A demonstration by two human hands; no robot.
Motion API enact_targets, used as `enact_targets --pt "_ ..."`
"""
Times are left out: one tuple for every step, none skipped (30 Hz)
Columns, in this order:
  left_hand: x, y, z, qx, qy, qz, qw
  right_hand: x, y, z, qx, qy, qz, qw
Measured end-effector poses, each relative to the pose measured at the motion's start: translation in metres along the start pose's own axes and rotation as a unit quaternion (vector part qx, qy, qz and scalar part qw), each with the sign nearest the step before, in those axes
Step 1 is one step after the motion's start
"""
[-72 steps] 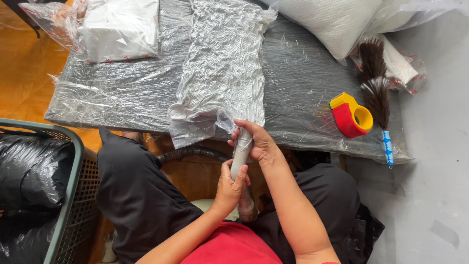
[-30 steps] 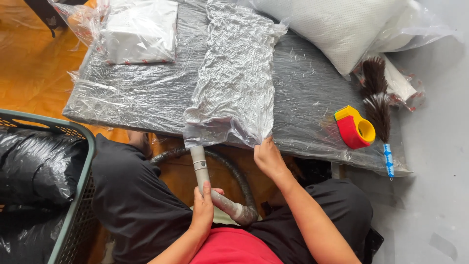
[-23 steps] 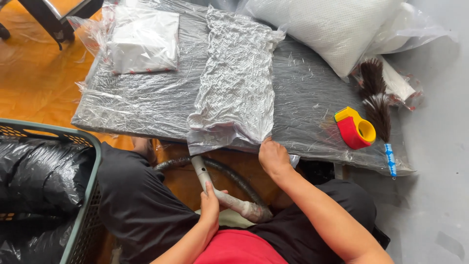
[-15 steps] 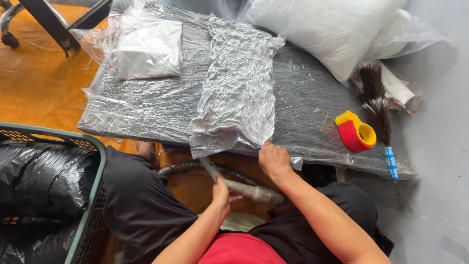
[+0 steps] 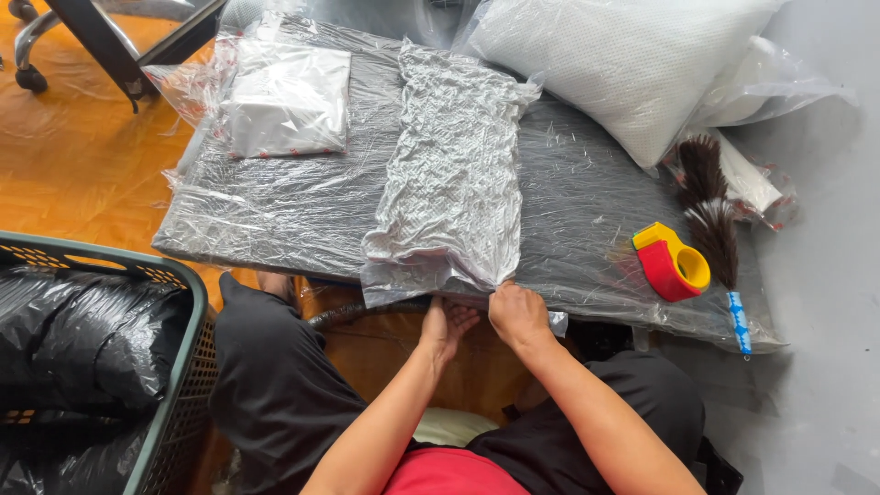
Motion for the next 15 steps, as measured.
enact_targets --pt "0.006 -0.007 0.007 0.0 0.0 0.0 1.0 0.0 -0.001 0.0 0.0 0.0 0.0 1.0" --pt "0.013 -0.017 0.013 -0.02 0.001 0.034 0.999 0.0 -0.002 0.0 0.005 0.0 0.002 1.0" --pt "0.018 -0.027 0.019 -0.039 0.004 0.068 0.997 0.0 -0.003 0.0 0.009 -0.001 0.005 1.0" --pt "0.018 -0.026 0.018 -0.04 0.004 0.068 0.997 0.001 -0.004 -0.001 0.009 -0.002 0.005 1.0" --pt "0.017 -0.025 0.018 -0.041 0.009 0.065 0.997 0.002 -0.005 -0.002 0.012 -0.001 0.008 1.0" --pt "0.015 -0.024 0.017 -0.043 0.014 0.062 0.997 0.002 -0.006 -0.002 0.014 0.001 0.011 1.0" --pt "0.015 -0.025 0.021 -0.044 0.013 0.062 0.997 0.001 -0.005 -0.003 0.015 0.002 0.012 1.0" --pt "0.013 -0.027 0.024 -0.052 0.014 0.012 0.998 0.001 -0.003 -0.003 0.017 0.0 0.014 1.0" --pt "0.009 -0.026 0.03 -0.06 0.018 -0.039 0.997 0.001 -0.004 0.0 0.017 -0.004 0.016 1.0" --pt "0.005 -0.024 0.027 -0.06 0.019 -0.039 0.997 0.001 -0.004 0.0 0.016 -0.005 0.016 1.0" --pt "0.002 -0.023 0.023 -0.062 0.03 -0.037 0.997 0.0 -0.003 -0.001 0.019 -0.005 0.022 1.0" --pt "-0.002 -0.022 0.02 -0.064 0.04 -0.036 0.997 -0.001 -0.002 -0.002 0.022 -0.005 0.028 0.999" --pt "-0.002 -0.023 0.021 -0.064 0.04 -0.035 0.997 -0.003 0.001 -0.001 0.022 -0.005 0.028 0.999" --pt "-0.002 -0.024 0.022 -0.064 0.045 -0.032 0.996 -0.004 0.003 0.0 0.018 -0.006 0.028 0.999" --pt "-0.003 -0.024 0.025 -0.062 0.05 -0.029 0.996 -0.007 0.004 0.002 0.013 -0.007 0.026 1.0"
Point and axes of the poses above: each hand's wrist, its own z-axis away from the middle knuckle, its own y-axis out of the back of the hand, x = y × z, the point moved 6 cm from there along -z, towards the middle knuckle, and after that the axes turned 1 degree about -x, right-handed, at the moved point
